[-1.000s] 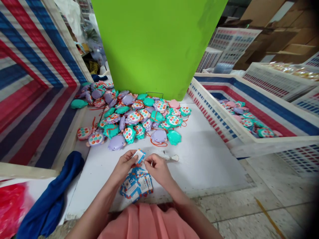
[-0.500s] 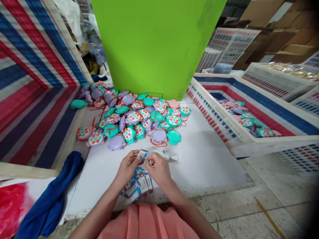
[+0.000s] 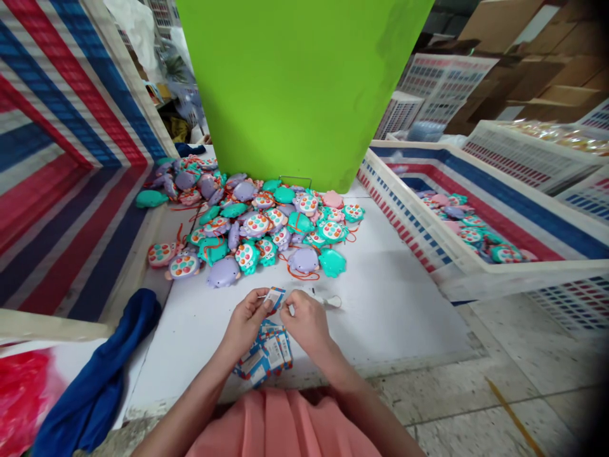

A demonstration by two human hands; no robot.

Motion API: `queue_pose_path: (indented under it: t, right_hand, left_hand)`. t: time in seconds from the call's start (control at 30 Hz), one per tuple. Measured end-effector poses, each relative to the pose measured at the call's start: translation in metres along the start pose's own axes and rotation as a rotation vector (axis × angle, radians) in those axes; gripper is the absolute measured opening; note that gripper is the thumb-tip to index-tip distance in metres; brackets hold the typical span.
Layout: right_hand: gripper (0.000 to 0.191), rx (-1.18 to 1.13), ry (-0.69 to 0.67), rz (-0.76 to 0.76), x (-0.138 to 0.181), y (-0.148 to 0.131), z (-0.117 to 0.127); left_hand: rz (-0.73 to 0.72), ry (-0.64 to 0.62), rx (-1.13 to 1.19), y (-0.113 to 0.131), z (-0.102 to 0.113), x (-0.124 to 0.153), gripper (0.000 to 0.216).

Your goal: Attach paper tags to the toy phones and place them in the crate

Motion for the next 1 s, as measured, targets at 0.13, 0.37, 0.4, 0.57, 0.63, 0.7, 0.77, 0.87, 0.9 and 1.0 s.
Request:
queue_pose_path:
  t: [0.13,0.37,0.4,0.57,0.63,0.7,0.77,0.87,0.9,1.0]
  right_hand:
    - [0.007,-0.014,0.008,0.002,-0.002,-0.001,0.005]
    - [0.007,-0.098,-0.025,-0.013,-0.002,-0.010,0.013]
    - [0.007,-0.106,-0.035,-0.013,-0.002,-0.011,0.013]
    - [0.006,-0.074,-0.031,-0.008,-0.004,-0.014,0.012]
    - [0.005,-0.045,-0.038,-0.017,-0.004,-0.013,0.011]
    - [0.005,-0.021,-0.051,-0.027,-0.004,-0.012,0.010]
    - [0.005,-0.003,-0.058,-0.036,-0.004,-0.011,0.009]
    - [0.005,0.015,-0.057,-0.046,-0.005,-0.011,0.009]
    - [0.005,0.014,-0.053,-0.049,-0.005,-0.010,0.009]
    - [0.005,-0.010,-0.037,-0.051,-0.007,-0.009,0.010]
  left_hand:
    - [0.028,0.055,0.113,-0.001,0.003,0.001,0.037]
    - [0.108,0.096,0.340,0.002,0.003,0.002,0.037]
    - [0.110,0.100,0.349,0.002,0.003,0.002,0.037]
    - [0.109,0.086,0.358,0.002,0.000,0.003,0.036]
    - [0.104,0.078,0.354,0.003,0.000,0.003,0.036]
    - [0.102,0.074,0.347,0.003,0.000,0.003,0.036]
    - [0.094,0.077,0.328,0.003,0.000,0.003,0.036]
    - [0.059,0.079,0.271,0.004,0.000,0.003,0.035]
    - [0.048,0.073,0.254,0.004,0.000,0.002,0.034]
    - [0.048,0.052,0.257,0.003,-0.003,0.002,0.034]
Point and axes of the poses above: each hand's wrist, its own x-axis away from the middle knuckle, its own z-axis out of the back of the hand, y = z × x, the point moved 10 cm from there along -x, towards the middle knuckle, and after that the axes turned 5 degrees about -z, right-handed, at the moved point
